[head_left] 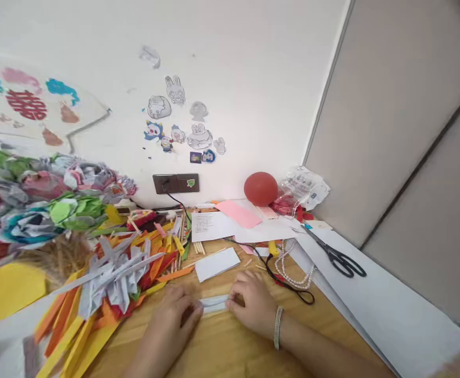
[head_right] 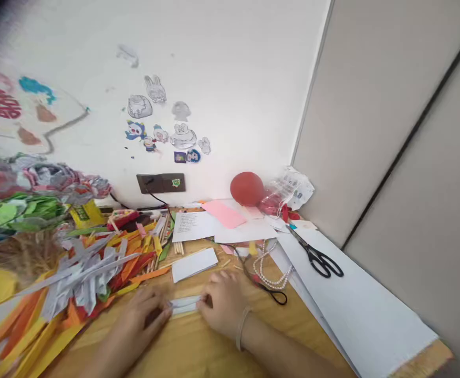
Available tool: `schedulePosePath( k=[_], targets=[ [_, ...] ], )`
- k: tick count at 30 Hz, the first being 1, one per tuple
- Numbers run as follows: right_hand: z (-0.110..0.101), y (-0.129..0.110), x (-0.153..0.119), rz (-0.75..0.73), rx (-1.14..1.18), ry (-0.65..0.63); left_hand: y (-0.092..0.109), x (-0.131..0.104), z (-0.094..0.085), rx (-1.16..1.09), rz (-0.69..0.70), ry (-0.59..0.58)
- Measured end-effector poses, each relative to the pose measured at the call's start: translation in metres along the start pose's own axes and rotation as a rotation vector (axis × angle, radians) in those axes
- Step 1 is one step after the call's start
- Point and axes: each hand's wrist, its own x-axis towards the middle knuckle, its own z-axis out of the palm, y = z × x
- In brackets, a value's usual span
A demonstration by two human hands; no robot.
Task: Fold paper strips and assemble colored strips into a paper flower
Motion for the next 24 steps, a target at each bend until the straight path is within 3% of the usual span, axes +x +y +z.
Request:
schedulePosePath(
  k=[6, 13, 18, 24],
  targets=[
    [0.003, -0.003, -0.002, 0.017, -0.089, 0.018, 0.011, 0.001, 0.002, 0.072, -0.094, 0.072],
    [0.011, -0.007, -0.001, -0.273, -0.198, -0.006, 0.006, 0.002, 0.004, 0.08, -0.136, 0.092],
    [-0.008, 0.001, -0.004, -0.446, -0.255, -0.08, -0.005, 0.002, 0.005, 0.038, -0.14, 0.098],
    [-0.032, 0.013, -0.004, -0.451, -0.231, -0.186, -0.006, 0.001, 0.005, 0.037, -0.129, 0.134]
  ],
)
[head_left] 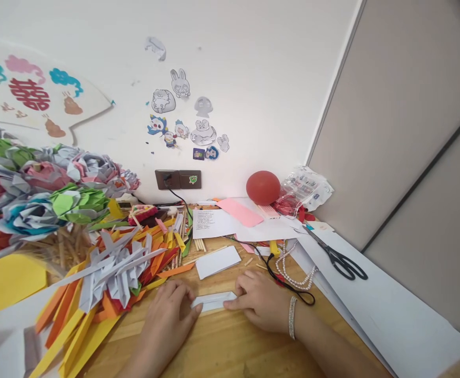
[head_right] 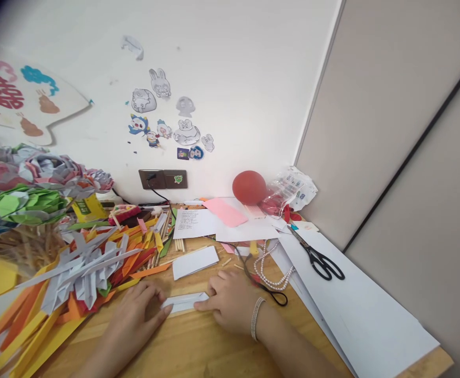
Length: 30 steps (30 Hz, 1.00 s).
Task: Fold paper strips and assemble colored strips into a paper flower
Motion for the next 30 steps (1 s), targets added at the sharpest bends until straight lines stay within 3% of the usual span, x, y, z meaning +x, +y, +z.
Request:
schedulePosePath(
  k=[8, 13, 16, 21, 27, 30],
  targets=[
    [-0.003, 0.003, -0.002, 0.032, 0.085, -0.035, -0.001, -0.003, 0.002, 0.039, 0.066, 0.049],
    [0.0, -0.004, 0.001, -0.036, -0.031, 0.045, -0.005, -0.005, 0.01, 0.131, 0.32, 0.09],
    [0.003, -0.009, 0.005, -0.055, -0.066, 0.066, -0.005, -0.008, 0.013, 0.212, 0.398, 0.101],
    [0.009, -0.014, 0.011, 0.011, -0.044, 0.015, -0.002, -0.011, 0.011, 0.251, 0.39, 0.073],
    [0.01, -0.023, 0.011, -0.022, -0.028, -0.029, 0.002, -0.007, 0.005, 0.11, 0.267, 0.072],
    [0.013, -0.026, 0.013, 0.037, 0.031, -0.001, 0.004, -0.005, 0.003, 0.012, 0.255, 0.03]
  ],
)
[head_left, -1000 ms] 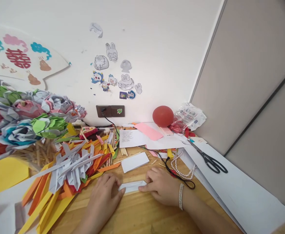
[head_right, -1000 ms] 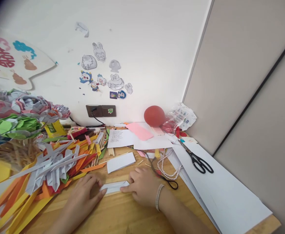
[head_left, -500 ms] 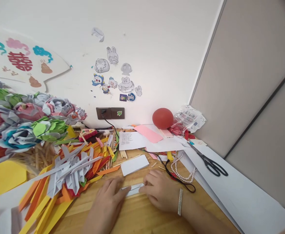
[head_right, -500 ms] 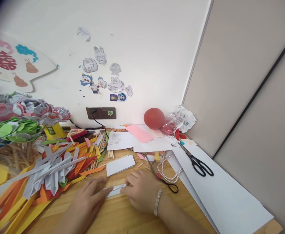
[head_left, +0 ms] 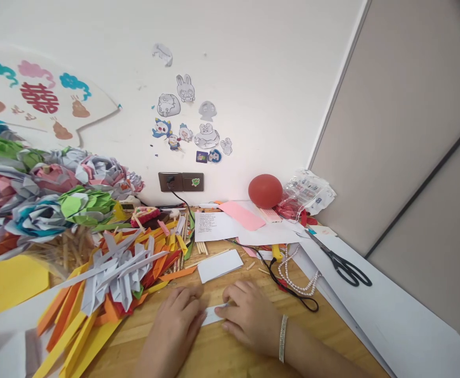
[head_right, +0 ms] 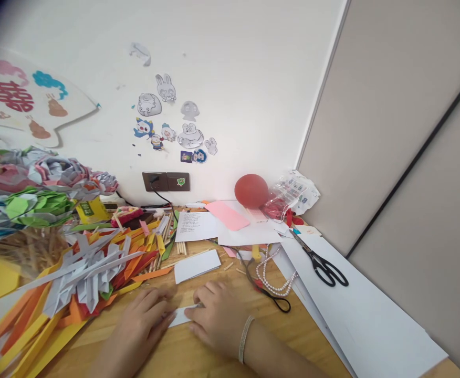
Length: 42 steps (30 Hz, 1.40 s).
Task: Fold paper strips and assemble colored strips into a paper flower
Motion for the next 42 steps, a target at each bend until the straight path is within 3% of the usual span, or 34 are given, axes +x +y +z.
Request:
schedulePosePath(
  k=[6, 12, 16, 21, 24, 28, 32, 37, 42],
  targets=[
    [0.008, 0.003, 0.005, 0.172, 0.184, 0.093, 0.006, 0.0, 0.0, -0.098, -0.074, -0.071],
    [0.011, 0.004, 0.006, 0.079, 0.115, 0.055, 0.01, -0.004, 0.002, -0.251, -0.152, -0.118],
    [0.013, 0.002, 0.004, 0.124, 0.12, 0.038, 0.015, -0.001, -0.002, -0.477, -0.266, -0.153],
    [0.013, 0.0, 0.0, 0.209, 0.474, 0.124, 0.022, 0.003, -0.009, -0.833, -0.477, -0.391],
    [0.009, -0.001, -0.002, 0.309, 0.816, 0.122, 0.023, 0.004, -0.013, -1.053, -0.55, -0.452],
    [0.006, 0.001, -0.001, 0.391, 1.242, 0.077, 0.021, 0.004, -0.016, -1.217, -0.601, -0.414],
    [0.007, 0.004, 0.0, 0.39, 1.44, 0.093, 0.023, 0.003, -0.017, -1.303, -0.665, -0.32],
    [0.011, 0.006, 0.0, 0.415, 1.447, 0.087, 0.026, 0.002, -0.017, -1.318, -0.715, -0.222],
    [0.013, 0.003, -0.001, 0.417, 1.225, 0.063, 0.024, -0.002, -0.009, -1.104, -0.646, -0.202]
  ],
)
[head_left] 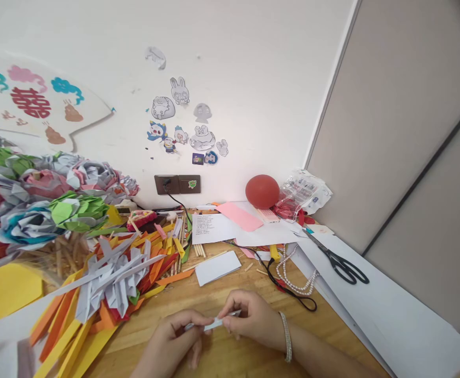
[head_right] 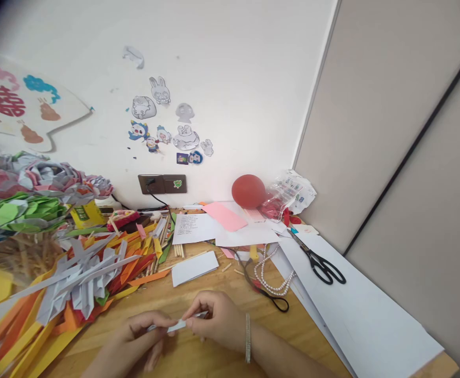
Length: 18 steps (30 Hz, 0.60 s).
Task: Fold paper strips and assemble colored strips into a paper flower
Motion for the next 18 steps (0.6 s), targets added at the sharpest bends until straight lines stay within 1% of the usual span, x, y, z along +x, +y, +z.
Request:
schedulePosePath(
  k=[2, 4, 7, 9, 13, 15, 18],
  targets=[
    [0.0022, -0.0008, -0.0013, -0.035, -0.055, -0.012, -0.0024, 0.0001, 0.0023, -0.005, -0.02, -0.023],
    [0.0035, -0.0011, -0.0018, -0.02, -0.039, -0.069, -0.0029, -0.0003, 0.0044, -0.048, -0.065, -0.077],
    [0.0022, 0.0004, -0.0007, 0.089, 0.111, -0.171, -0.0026, -0.0006, 0.0048, -0.12, -0.109, -0.164],
    [-0.0002, 0.0018, 0.0007, 0.126, 0.245, -0.214, -0.0033, -0.0005, 0.0034, -0.17, -0.1, -0.196],
    [-0.003, 0.0015, 0.002, 0.135, 0.478, -0.274, -0.0054, -0.0015, 0.0009, -0.29, -0.037, -0.183],
    [-0.0027, -0.0001, 0.0012, 0.116, 0.539, -0.281, -0.0053, -0.0029, 0.0007, -0.34, -0.014, -0.175],
    [-0.0019, -0.0025, -0.001, 0.068, 0.57, -0.275, -0.0035, -0.0043, -0.0001, -0.394, 0.001, -0.196]
  ],
)
